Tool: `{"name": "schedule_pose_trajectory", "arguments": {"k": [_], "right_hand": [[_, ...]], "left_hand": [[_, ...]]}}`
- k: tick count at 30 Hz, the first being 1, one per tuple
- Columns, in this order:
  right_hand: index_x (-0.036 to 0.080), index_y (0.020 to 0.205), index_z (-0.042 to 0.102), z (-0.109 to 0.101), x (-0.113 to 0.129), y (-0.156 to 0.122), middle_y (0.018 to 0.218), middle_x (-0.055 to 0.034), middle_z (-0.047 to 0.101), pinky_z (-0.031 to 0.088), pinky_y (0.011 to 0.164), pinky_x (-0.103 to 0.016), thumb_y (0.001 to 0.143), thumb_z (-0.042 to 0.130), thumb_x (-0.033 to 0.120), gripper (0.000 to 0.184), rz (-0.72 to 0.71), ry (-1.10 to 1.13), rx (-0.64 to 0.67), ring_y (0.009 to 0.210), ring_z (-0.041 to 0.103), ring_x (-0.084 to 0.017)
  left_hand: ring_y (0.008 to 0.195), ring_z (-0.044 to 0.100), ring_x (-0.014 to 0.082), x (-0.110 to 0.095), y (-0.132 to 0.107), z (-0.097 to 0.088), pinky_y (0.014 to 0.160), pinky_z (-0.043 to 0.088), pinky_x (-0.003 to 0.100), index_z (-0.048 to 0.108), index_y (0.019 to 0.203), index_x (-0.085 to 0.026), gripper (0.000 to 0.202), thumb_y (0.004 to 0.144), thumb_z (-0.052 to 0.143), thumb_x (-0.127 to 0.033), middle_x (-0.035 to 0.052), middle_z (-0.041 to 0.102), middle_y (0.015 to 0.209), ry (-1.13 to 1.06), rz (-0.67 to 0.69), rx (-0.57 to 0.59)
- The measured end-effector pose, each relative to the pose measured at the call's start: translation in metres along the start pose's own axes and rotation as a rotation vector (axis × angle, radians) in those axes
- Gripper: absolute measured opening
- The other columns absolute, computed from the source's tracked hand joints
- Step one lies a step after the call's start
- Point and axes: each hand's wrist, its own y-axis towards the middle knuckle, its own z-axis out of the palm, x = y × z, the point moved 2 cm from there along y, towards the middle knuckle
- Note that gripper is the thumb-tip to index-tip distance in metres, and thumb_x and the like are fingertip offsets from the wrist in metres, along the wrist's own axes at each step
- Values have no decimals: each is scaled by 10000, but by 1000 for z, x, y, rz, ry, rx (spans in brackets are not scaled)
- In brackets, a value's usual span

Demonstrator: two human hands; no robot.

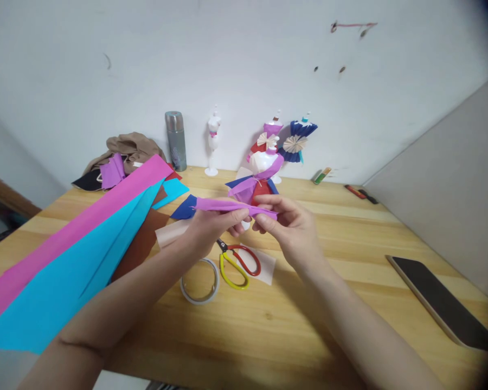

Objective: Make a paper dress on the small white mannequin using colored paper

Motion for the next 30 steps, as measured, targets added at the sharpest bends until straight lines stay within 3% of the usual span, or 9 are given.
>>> {"name": "schedule_pose_trajectory", "arguments": {"k": [5, 15, 20, 30], "right_hand": [[237, 707, 666, 0, 0, 0, 580, 20, 629, 521, 520, -295, 721, 830, 374, 214, 9, -50, 30, 530, 588, -148], [253, 677, 684, -10, -6, 8, 531, 30, 628, 493, 467, -288, 673, 861, 388, 222, 47, 12, 16, 462, 555, -132], [249, 672, 687, -14, -7, 12, 509, 28, 629, 466, 444, -289, 638, 880, 419, 260, 72, 43, 5, 447, 545, -135], [255, 695, 694, -24, -6, 15, 534, 15, 632, 449, 458, -298, 723, 832, 376, 185, -11, 40, -76, 478, 561, -146]], "left_hand": [[520, 588, 97, -1, -1, 1, 498, 478, 201, 701, 666, -143, 140, 751, 715, -253, -4, 637, 548, 8, 2, -19], [541, 658, 115, -7, 5, -10, 487, 487, 187, 704, 722, -125, 262, 740, 794, -370, 27, 686, 584, -272, -52, 0], [548, 666, 114, -7, 6, -13, 511, 503, 193, 706, 736, -133, 214, 764, 783, -330, 15, 684, 575, -291, -67, -31], [555, 679, 115, -11, 9, -21, 519, 517, 185, 740, 793, -96, 206, 742, 801, -286, 40, 719, 613, -310, -58, -130]]}}
